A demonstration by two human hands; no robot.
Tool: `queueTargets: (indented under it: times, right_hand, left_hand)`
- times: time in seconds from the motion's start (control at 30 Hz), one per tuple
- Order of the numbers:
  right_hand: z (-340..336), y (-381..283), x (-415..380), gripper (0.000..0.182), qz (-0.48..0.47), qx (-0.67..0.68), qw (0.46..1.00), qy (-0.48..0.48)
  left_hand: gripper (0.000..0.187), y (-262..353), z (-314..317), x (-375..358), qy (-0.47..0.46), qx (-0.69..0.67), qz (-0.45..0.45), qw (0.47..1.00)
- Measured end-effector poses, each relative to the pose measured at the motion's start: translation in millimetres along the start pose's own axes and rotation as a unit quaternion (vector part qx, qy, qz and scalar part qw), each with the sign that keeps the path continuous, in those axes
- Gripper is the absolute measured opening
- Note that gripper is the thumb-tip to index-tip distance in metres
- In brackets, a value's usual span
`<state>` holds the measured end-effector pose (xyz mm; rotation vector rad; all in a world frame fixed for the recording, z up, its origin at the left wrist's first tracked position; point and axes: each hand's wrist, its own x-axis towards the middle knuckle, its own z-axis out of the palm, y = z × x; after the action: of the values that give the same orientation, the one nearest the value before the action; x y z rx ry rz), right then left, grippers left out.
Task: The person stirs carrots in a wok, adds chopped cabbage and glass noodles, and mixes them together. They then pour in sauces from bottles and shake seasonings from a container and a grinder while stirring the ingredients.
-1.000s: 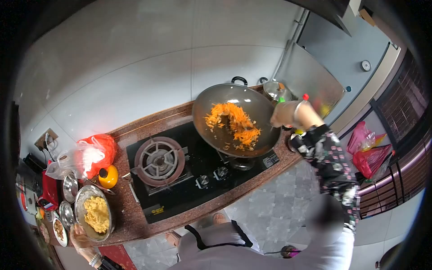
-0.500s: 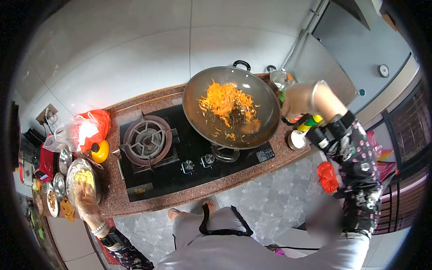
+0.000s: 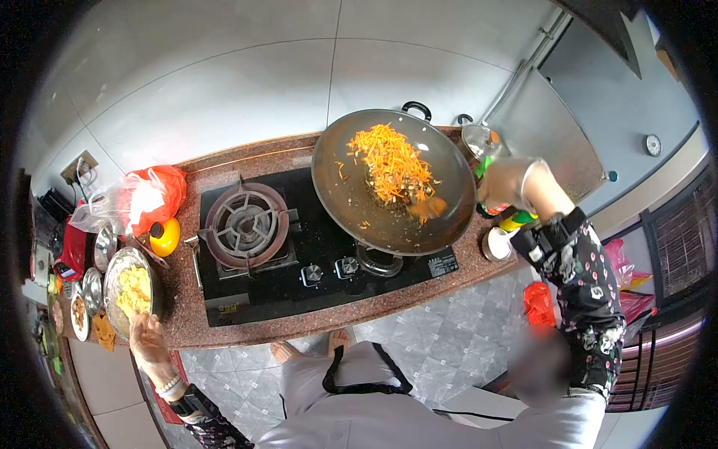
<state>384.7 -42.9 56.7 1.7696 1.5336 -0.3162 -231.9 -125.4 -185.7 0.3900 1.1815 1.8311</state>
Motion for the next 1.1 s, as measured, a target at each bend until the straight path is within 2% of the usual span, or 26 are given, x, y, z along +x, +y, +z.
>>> queueTargets:
  times: [0.03,0.1,0.13,0.2,0.23,0.33,0.37,0.43,0.5,0.53,0.57,0.63,0.7,0.73,0.8,0.83,0.87,0.97,1.0,1.07,1.1]
  right_hand:
    - [6.5,-0.5,0.7,0.025,0.019,-0.05,0.998,-0.022]
    - [44.0,6.3,40.7,0.024,-0.067,-0.121,0.988,0.076]
    - [64.5,2.4,69.0,0.025,-0.039,-0.037,0.987,0.15]
    - [86.5,-12.8,110.3,0.027,0.028,-0.025,0.968,0.248]
    - [85.6,-29.4,110.2,0.028,0.058,-0.004,0.948,0.314]
    - [74.1,-38.8,66.8,0.024,0.08,-0.061,0.924,0.37]
    - [70.2,-31.5,49.3,0.02,0.084,-0.055,0.927,0.361]
    - [53.7,-10.7,9.6,0.018,0.066,-0.046,0.968,0.237]
    - [28.2,7.0,-15.3,0.03,-0.049,-0.113,0.991,0.045]
    - [18.1,-0.6,-28.1,0.033,-0.035,-0.028,0.999,-0.011]
    - [31.0,3.4,-12.0,0.034,-0.127,-0.041,0.99,0.035]
    - [78.8,13.7,59.2,0.037,-0.309,-0.068,0.94,0.124]
    - [99.0,-32.7,112.5,0.036,-0.221,-0.102,0.95,0.194]
    - [115.7,-43.4,143.8,0.032,-0.174,-0.046,0.939,0.293]
    - [112.7,-63.7,146.8,0.027,-0.043,0.083,0.931,0.352]
    - [90.2,-67.9,118.1,0.026,0.038,0.147,0.938,0.312]
    - [83.5,-65.0,107.8,0.025,0.063,0.077,0.952,0.289]
    - [84.9,-54.1,66.0,0.023,0.068,-0.001,0.907,0.415]
    - [83.2,-52.4,56.3,0.022,0.059,-0.026,0.906,0.419]
    - [81.7,-50.9,38.1,0.02,0.042,-0.075,0.901,0.424]
    - [79.5,-46.5,28.6,0.018,0.046,-0.077,0.917,0.39]
  left_hand:
    - [0.044,-4.4,-1.4,-0.4,-0.003,-0.006,-0.008,1.0]
    - [0.043,-14.6,-2.3,0.5,-0.01,-0.019,-0.021,1.0]
    - [0.043,-14.2,17.0,-10.5,-0.004,0.004,-0.027,1.0]
    - [0.044,-14.9,43.6,-24.0,0.001,0.01,-0.041,0.999]
    - [0.044,-12.8,56.0,-27.8,-0.001,0.01,-0.044,0.999]
    - [0.041,-11.0,60.5,-14.5,-0.044,0.012,-0.017,0.999]
    - [0.041,-11.4,60.8,-9.6,-0.055,0.021,-0.011,0.998]
    - [0.042,-11.8,74.6,-12.9,-0.046,-0.001,-0.008,0.999]
    - [0.043,-18.7,75.5,-9.8,-0.055,-0.028,-0.023,0.998]
    - [0.042,-21.6,75.8,-9.6,-0.08,-0.03,-0.036,0.996]
    - [0.039,-25.6,80.3,-13.3,-0.09,-0.039,-0.032,0.995]
    - [0.039,-34.0,84.1,-17.1,-0.096,-0.035,-0.047,0.994]
    - [0.039,-37.2,87.7,-21.9,-0.125,-0.034,-0.052,0.99]
    - [0.039,-37.3,88.0,-24.0,-0.138,-0.031,-0.055,0.988]
    - [0.038,-29.7,84.8,-23.1,-0.141,-0.017,-0.048,0.989]
    - [0.038,-24.3,83.7,-23.7,-0.145,-0.009,-0.046,0.988]
    - [0.038,-15.9,83.5,-27.1,-0.122,0.002,-0.05,0.991]
    - [0.039,-16.2,62.7,-7.4,-0.073,-0.004,-0.052,0.996]
    - [0.038,-23.6,58.1,6.6,-0.04,-0.024,-0.058,0.997]
    - [0.037,-44.0,58.9,19.3,-0.096,-0.03,-0.057,0.993]
    - [0.036,-44.7,73.5,15.5,-0.123,-0.034,-0.056,0.99]
